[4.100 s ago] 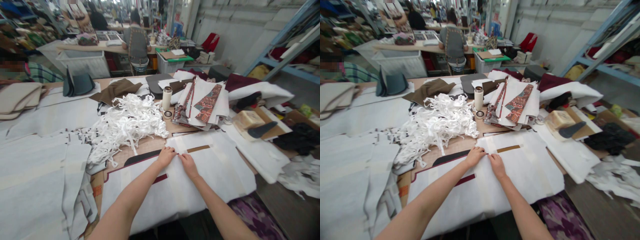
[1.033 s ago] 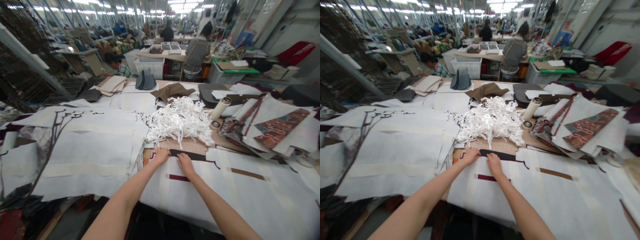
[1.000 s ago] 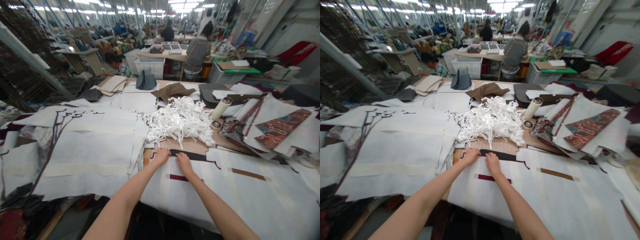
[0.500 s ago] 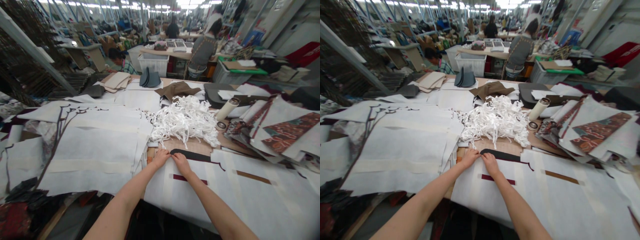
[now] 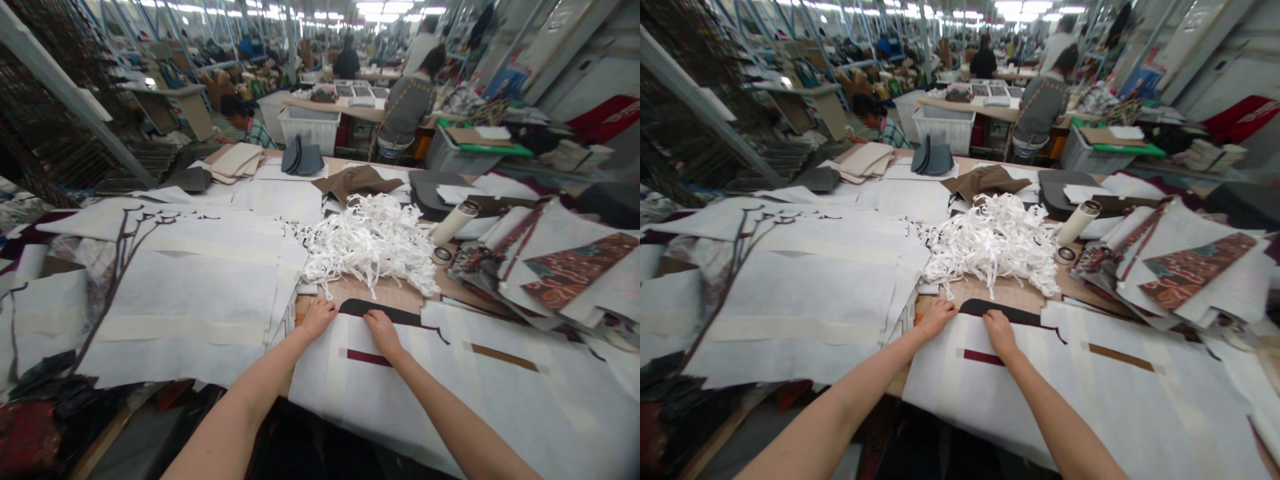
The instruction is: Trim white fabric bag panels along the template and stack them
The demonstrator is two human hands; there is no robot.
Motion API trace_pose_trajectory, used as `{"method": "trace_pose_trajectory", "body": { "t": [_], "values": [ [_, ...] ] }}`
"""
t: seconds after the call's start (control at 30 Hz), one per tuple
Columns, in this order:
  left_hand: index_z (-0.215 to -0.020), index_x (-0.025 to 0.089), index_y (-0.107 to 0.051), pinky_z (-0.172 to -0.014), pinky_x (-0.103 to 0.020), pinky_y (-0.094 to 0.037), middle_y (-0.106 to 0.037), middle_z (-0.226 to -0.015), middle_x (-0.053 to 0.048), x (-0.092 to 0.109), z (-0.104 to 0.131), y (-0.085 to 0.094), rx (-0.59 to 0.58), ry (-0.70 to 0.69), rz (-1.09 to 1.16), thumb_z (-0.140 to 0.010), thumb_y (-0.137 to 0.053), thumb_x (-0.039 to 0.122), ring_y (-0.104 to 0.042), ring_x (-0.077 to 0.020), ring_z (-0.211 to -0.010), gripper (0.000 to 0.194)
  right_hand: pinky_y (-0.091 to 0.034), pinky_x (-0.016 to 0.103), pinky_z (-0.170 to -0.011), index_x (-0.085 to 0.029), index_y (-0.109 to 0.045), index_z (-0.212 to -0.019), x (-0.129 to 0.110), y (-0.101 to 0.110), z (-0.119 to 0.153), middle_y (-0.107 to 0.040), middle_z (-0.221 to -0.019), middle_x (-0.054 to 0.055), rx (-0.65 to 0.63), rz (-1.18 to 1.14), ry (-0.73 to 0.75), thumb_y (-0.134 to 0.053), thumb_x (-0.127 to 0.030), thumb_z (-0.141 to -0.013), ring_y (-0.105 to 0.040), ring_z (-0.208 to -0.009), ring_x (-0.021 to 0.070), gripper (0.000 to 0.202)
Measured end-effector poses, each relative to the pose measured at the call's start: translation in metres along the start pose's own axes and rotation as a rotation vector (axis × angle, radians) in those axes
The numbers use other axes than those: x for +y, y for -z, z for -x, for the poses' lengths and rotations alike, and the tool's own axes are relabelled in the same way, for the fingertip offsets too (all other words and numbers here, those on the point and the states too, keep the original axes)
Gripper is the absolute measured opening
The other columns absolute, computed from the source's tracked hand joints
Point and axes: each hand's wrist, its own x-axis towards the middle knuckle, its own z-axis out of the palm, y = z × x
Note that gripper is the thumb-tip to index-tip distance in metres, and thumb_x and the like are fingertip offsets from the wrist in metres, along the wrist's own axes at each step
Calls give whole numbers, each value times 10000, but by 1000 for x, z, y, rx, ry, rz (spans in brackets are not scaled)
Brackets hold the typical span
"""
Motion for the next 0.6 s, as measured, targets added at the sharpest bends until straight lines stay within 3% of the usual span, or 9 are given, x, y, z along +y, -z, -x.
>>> {"method": "trace_pose_trajectory", "body": {
  "t": [0.17,0.3,0.47,0.6],
  "values": [
    [-1033,249,-623,-890,-366,-320,-597,-1014,-32,4,-7,2,0,206,100,-884,-446,228,-482,-202,-1002,232,-426,303,-715,-188,-643,-958,-47,-25,-42,-610,-921,69,-62,-89,-171,-422,-124,-862,-519,-835,198,250],
    [-984,260,-656,-883,-380,-315,-609,-1007,-30,5,-12,3,3,309,192,-866,-472,231,-485,-209,-1013,221,-391,297,-682,-191,-635,-883,-53,-30,-47,-599,-886,73,-84,-88,-206,-417,-138,-871,-506,-809,195,225],
    [-997,273,-645,-900,-388,-286,-609,-1007,-18,0,-7,-5,48,184,139,-884,-450,249,-472,-200,-997,227,-374,312,-682,-193,-632,-885,-50,-32,-35,-595,-873,70,19,-64,-118,-413,-154,-886,-496,-824,204,222],
    [-994,244,-633,-919,-393,-273,-608,-1009,-39,-5,-4,-8,51,18,-5,-901,-409,232,-477,-196,-967,243,-366,332,-727,-184,-628,-950,-50,-28,-32,-589,-872,77,4,28,42,-427,-142,-887,-483,-852,214,215]
  ]
}}
